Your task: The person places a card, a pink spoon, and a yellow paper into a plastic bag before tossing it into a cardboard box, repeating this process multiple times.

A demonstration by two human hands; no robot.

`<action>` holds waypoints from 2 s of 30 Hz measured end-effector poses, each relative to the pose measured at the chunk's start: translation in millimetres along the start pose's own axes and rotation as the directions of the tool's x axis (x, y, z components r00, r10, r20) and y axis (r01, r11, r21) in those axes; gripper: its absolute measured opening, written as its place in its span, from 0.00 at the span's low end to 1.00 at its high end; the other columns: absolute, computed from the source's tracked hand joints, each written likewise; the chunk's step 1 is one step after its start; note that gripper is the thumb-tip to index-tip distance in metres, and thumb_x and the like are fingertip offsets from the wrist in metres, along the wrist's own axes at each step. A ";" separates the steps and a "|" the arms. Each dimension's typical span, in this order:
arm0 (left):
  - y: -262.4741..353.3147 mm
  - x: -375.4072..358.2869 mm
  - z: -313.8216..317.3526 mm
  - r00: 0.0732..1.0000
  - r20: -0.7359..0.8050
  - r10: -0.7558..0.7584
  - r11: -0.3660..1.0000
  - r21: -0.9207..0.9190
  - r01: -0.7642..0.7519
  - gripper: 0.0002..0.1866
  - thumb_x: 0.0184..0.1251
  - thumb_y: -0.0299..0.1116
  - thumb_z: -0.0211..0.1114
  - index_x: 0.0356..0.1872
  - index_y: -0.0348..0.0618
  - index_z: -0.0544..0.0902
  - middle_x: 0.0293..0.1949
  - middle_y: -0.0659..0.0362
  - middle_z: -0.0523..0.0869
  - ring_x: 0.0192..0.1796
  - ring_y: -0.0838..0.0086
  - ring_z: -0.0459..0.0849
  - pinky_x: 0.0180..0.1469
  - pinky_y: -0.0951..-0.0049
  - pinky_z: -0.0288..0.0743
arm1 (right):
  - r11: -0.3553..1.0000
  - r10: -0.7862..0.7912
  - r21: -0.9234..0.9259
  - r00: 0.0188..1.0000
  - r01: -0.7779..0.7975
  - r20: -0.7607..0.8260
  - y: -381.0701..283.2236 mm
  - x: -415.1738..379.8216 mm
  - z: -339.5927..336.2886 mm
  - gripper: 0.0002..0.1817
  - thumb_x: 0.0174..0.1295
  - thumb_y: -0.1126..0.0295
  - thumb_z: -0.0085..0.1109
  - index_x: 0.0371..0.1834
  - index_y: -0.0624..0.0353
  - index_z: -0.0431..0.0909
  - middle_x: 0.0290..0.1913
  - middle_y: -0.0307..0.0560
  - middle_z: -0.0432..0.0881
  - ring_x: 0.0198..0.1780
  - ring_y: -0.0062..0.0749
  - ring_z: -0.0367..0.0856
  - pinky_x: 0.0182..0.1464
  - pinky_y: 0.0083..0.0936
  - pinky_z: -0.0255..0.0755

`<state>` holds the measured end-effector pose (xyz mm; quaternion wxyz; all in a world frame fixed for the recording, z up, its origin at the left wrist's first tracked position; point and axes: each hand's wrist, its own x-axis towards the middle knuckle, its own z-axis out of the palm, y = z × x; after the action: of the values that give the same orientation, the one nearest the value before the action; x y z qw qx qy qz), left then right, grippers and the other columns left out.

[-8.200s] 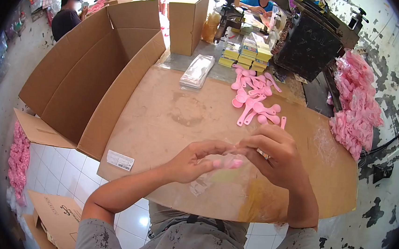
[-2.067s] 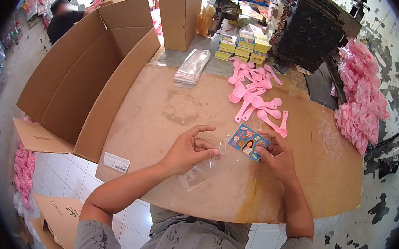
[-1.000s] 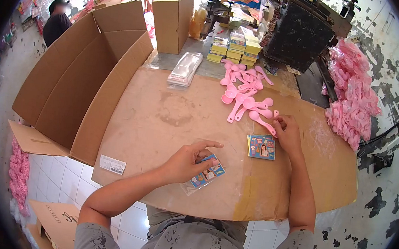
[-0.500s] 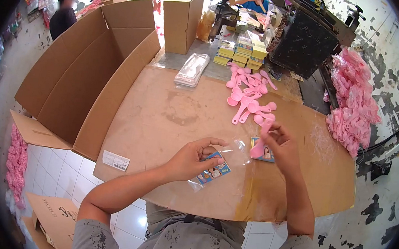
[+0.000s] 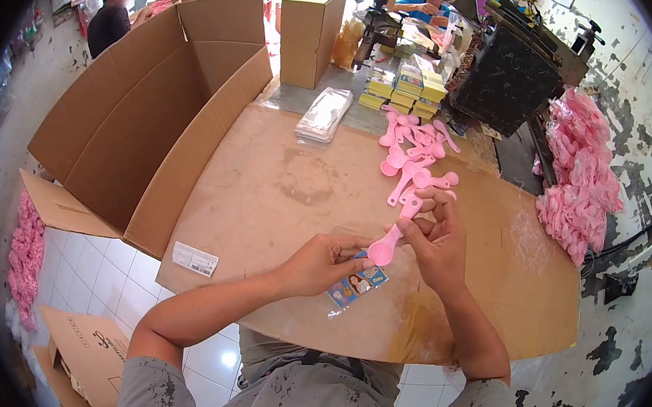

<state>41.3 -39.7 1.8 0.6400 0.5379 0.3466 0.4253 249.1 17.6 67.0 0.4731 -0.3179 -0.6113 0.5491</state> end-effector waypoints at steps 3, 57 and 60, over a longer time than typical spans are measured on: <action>3.6 0.7 -2.4 1.000 0.000 -0.010 1.000 0.014 0.010 0.20 0.84 0.30 0.62 0.70 0.35 0.79 0.49 0.57 0.93 0.49 0.82 0.88 0.51 0.78 0.83 | 0.993 -0.116 -0.026 0.993 0.116 -0.024 14.4 -4.0 4.7 0.18 0.72 0.82 0.62 0.61 0.62 0.71 0.51 0.43 0.73 0.52 0.27 0.86 0.52 0.24 0.87; 38.2 -17.5 3.9 0.944 -0.151 0.294 0.946 0.191 -0.264 0.27 0.81 0.20 0.58 0.78 0.33 0.69 0.49 0.52 0.92 0.49 0.78 0.88 0.52 0.77 0.82 | 0.130 -0.536 -0.820 0.735 0.557 0.414 -43.1 1.2 25.3 0.14 0.51 0.72 0.75 0.41 0.56 0.85 0.46 0.40 0.84 0.54 0.38 0.82 0.53 0.36 0.69; 38.2 -17.8 1.9 0.948 -0.122 0.293 0.931 0.262 -0.253 0.27 0.80 0.20 0.58 0.77 0.33 0.70 0.49 0.51 0.92 0.49 0.77 0.90 0.52 0.76 0.84 | 0.023 -0.536 -0.804 0.686 0.594 0.491 -35.4 -1.7 30.6 0.14 0.51 0.72 0.74 0.42 0.58 0.85 0.47 0.41 0.84 0.54 0.38 0.82 0.55 0.36 0.69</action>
<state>29.4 -54.5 39.5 0.4740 0.6196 0.3677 0.5062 225.9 -2.1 102.6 0.3568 -0.2447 -0.8908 -0.1387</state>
